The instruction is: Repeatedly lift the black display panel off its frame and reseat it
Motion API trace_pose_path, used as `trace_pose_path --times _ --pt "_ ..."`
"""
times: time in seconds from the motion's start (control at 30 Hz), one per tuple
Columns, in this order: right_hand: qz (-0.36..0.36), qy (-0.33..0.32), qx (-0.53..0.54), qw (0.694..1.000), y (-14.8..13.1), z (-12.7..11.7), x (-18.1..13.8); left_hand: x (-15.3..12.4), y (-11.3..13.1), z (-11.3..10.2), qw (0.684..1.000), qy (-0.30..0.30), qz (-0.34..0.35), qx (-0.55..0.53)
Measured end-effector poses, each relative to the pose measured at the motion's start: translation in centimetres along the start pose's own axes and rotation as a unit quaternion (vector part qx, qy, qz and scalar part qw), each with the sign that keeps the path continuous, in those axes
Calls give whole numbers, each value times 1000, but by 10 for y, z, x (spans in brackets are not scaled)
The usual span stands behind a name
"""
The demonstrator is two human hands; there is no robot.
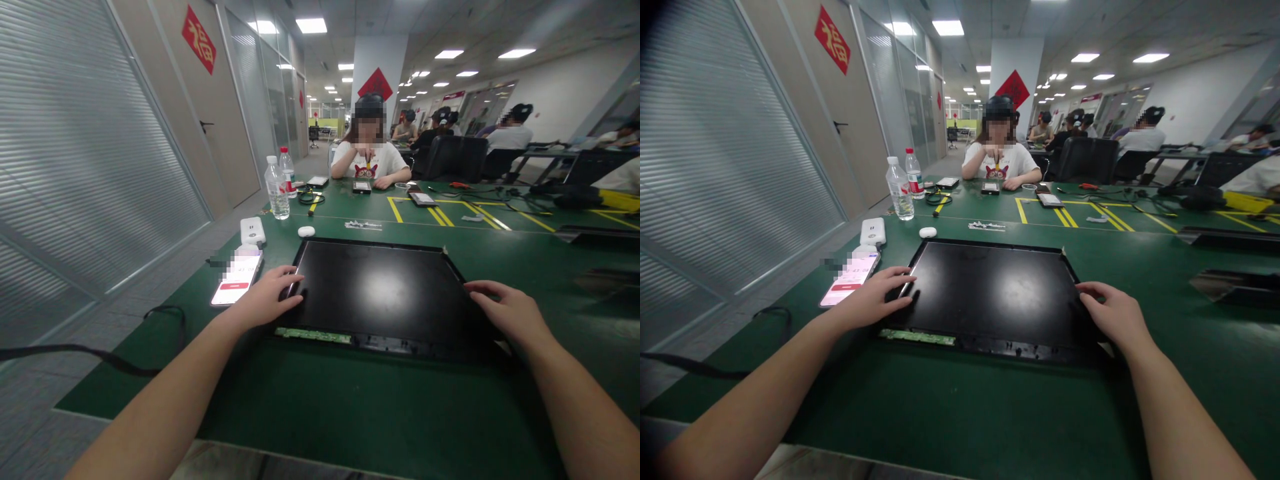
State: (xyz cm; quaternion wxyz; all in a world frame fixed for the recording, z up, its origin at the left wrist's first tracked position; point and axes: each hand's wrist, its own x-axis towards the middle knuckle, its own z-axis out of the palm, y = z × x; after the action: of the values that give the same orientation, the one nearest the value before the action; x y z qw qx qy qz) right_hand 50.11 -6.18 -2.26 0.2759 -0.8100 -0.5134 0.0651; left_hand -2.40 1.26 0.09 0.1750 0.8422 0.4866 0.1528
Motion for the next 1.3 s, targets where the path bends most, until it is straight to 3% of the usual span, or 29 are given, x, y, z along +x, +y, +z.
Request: trace_pose_path --times 0.13,0.3,0.57,0.73,0.93,1.03,1.13,1.2,1.3 --pt "24 8 -17 1000 5 0 5 4 -1 2 997 28 -52 51" --pt "57 -47 -42 996 11 2 13 8 1 4 985 -22 -111 131" --pt "29 -64 -48 996 21 9 18 11 -5 7 986 -16 -95 135" --pt "58 -88 -30 994 15 4 17 13 -6 7 992 16 -104 74" --pt "68 -92 -30 993 10 3 16 13 3 4 979 82 -148 -112" --pt "71 -93 -31 993 12 5 17 10 13 2 933 111 -212 -267" --pt "77 -99 -30 992 12 4 18 9 27 0 848 127 -296 -421" --pt "80 -96 -28 992 11 4 18 9 35 -1 794 125 -330 -495" --pt "83 -90 -29 992 9 3 16 10 43 -3 744 134 -351 -553"
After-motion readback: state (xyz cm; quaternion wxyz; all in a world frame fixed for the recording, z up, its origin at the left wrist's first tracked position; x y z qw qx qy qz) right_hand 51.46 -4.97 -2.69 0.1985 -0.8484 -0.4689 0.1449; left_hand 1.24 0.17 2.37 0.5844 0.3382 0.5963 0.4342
